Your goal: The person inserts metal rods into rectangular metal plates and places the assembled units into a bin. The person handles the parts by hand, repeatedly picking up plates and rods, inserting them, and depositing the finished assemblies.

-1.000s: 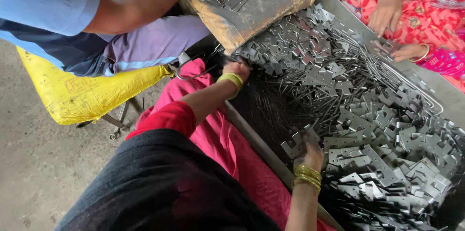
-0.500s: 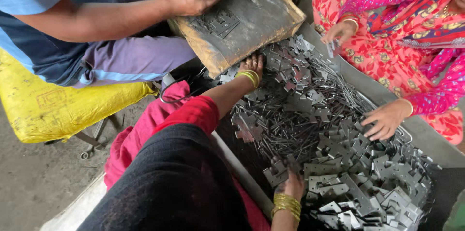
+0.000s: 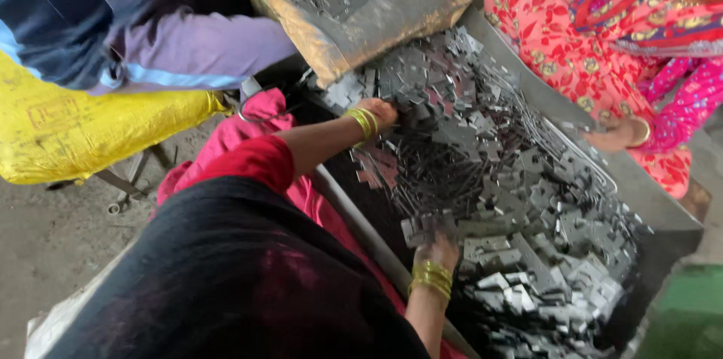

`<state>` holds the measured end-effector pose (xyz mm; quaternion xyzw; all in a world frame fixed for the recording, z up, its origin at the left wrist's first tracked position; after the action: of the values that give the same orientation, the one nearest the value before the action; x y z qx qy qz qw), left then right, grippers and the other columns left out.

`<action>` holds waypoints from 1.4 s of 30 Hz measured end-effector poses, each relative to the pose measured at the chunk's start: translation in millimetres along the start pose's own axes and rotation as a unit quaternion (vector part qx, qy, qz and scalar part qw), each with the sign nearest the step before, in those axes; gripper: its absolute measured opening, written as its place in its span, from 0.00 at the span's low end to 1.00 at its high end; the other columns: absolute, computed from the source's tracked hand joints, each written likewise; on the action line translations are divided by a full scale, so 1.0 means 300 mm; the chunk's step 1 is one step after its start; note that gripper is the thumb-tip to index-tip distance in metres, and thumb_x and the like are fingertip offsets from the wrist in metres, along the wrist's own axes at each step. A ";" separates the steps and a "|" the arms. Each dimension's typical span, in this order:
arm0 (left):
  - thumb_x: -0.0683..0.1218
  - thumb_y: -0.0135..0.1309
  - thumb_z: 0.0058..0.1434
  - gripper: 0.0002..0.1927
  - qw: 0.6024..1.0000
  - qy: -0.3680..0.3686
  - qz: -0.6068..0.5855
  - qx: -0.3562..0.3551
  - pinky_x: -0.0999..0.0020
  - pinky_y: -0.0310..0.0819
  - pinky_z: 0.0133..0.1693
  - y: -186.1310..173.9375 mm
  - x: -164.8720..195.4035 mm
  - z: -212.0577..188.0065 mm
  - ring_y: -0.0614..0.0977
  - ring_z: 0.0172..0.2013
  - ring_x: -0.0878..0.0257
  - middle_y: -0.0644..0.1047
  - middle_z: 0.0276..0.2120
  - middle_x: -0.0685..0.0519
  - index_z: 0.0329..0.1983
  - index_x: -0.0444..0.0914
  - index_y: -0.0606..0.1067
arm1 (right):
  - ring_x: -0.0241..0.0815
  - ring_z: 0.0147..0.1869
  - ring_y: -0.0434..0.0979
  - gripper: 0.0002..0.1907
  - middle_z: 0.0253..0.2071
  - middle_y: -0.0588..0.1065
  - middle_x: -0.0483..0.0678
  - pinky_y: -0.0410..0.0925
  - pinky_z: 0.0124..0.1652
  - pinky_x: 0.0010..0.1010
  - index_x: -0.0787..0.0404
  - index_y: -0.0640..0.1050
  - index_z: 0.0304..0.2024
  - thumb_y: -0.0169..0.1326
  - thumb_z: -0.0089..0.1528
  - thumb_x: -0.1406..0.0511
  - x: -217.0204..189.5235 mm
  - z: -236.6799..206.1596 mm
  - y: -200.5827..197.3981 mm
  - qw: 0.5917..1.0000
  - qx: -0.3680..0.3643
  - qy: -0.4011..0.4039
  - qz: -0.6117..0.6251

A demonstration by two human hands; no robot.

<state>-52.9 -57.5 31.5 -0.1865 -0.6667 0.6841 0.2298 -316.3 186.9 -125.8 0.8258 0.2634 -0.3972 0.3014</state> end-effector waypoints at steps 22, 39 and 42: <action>0.45 0.54 0.55 0.12 0.998 -0.026 -0.064 0.010 0.56 0.75 0.43 0.158 0.508 -0.108 0.79 0.49 0.52 0.79 0.46 0.47 0.40 0.40 0.82 | 0.51 0.52 0.81 0.14 0.51 0.81 0.52 0.74 0.55 0.48 0.65 0.77 0.55 0.51 0.68 0.69 -0.124 -0.361 -0.309 0.981 -0.003 -0.022 0.195; 0.45 0.48 0.66 0.15 0.982 0.074 -0.082 -0.155 0.58 0.70 0.56 0.173 0.607 -0.052 0.78 0.57 0.53 0.77 0.56 0.44 0.53 0.40 0.79 | 0.55 0.49 0.83 0.16 0.49 0.80 0.59 0.77 0.51 0.48 0.73 0.76 0.53 0.54 0.67 0.67 -0.084 -0.313 -0.132 0.983 0.012 -0.011 0.181; 0.46 0.50 0.63 0.15 0.984 0.074 -0.079 -0.138 0.54 0.70 0.56 0.200 0.688 -0.114 0.77 0.58 0.52 0.75 0.58 0.45 0.52 0.43 0.79 | 0.56 0.50 0.82 0.14 0.49 0.80 0.58 0.76 0.51 0.51 0.67 0.76 0.53 0.52 0.66 0.67 -0.092 -0.308 -0.121 0.969 -0.018 -0.021 0.245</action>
<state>-207.9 86.8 -19.1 -0.2133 -0.7487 0.5491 0.3041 -309.8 271.5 -67.2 0.8510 0.0533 -0.3237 0.4101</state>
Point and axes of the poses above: each hand's wrist, its own z-axis towards the middle knuckle, its own y-axis out of the palm, x = y × z, the point moved 8 cm from there along z, towards the middle knuckle
